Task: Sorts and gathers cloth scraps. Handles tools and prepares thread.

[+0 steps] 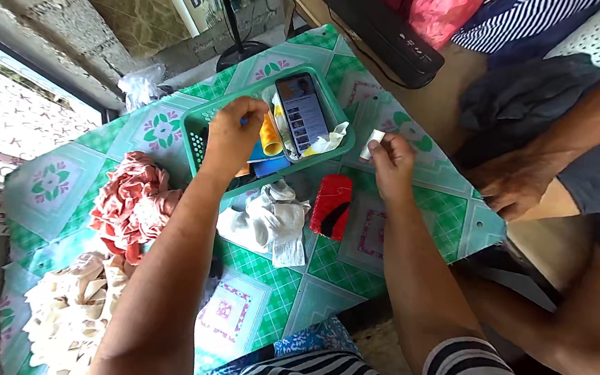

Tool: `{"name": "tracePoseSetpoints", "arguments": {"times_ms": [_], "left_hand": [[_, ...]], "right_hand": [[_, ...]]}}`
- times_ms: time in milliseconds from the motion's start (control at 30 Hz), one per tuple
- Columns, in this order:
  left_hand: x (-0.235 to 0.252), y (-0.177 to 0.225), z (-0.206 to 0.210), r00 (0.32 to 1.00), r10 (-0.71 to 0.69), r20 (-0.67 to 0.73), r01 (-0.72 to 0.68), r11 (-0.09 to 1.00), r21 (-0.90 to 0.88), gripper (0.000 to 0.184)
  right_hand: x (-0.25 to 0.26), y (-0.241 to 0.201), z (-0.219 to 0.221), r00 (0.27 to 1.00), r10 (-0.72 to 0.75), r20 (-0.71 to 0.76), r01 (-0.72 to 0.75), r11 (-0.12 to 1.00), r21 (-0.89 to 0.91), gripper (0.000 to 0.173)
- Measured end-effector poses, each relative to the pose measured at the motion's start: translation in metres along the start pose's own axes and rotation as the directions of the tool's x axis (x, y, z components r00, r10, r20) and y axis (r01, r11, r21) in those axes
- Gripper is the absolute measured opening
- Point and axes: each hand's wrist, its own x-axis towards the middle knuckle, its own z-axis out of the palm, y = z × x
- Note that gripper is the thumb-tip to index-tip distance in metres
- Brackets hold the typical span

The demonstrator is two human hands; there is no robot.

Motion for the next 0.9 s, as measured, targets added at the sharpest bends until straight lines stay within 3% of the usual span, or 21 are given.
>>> {"name": "tracePoseSetpoints", "arguments": {"times_ms": [267,467,600,733,833,900], "left_hand": [[-0.063,-0.022,-0.019,0.994,0.008,-0.108,-0.005,1.000,0.029,0.024],[-0.163,-0.028,0.002,0.997,0.071,-0.028,-0.074,0.987,-0.141,0.022],[-0.233,-0.046,0.034,0.999,-0.010,0.053,0.029,0.930,-0.367,0.023],[-0.285,-0.049,0.061,0.985,-0.083,0.151,0.151,0.833,-0.532,0.033],[-0.305,-0.049,0.069,0.991,-0.064,0.117,0.124,0.767,-0.630,0.055],[-0.315,-0.050,0.069,0.997,-0.039,0.059,0.068,0.762,-0.644,0.059]], "right_hand": [[-0.012,-0.010,0.002,1.000,0.018,0.008,-0.017,0.995,-0.101,0.036],[-0.043,-0.024,-0.006,0.987,0.042,-0.154,-0.032,0.997,0.066,0.031],[-0.102,-0.064,-0.001,1.000,0.008,0.006,-0.009,0.984,0.177,0.021],[-0.178,-0.089,0.034,0.958,0.053,0.283,-0.127,0.959,0.252,0.037],[-0.225,-0.097,0.061,0.899,0.050,0.436,-0.179,0.948,0.261,0.039],[-0.245,-0.105,0.075,0.879,0.068,0.472,-0.210,0.944,0.256,0.034]]}}
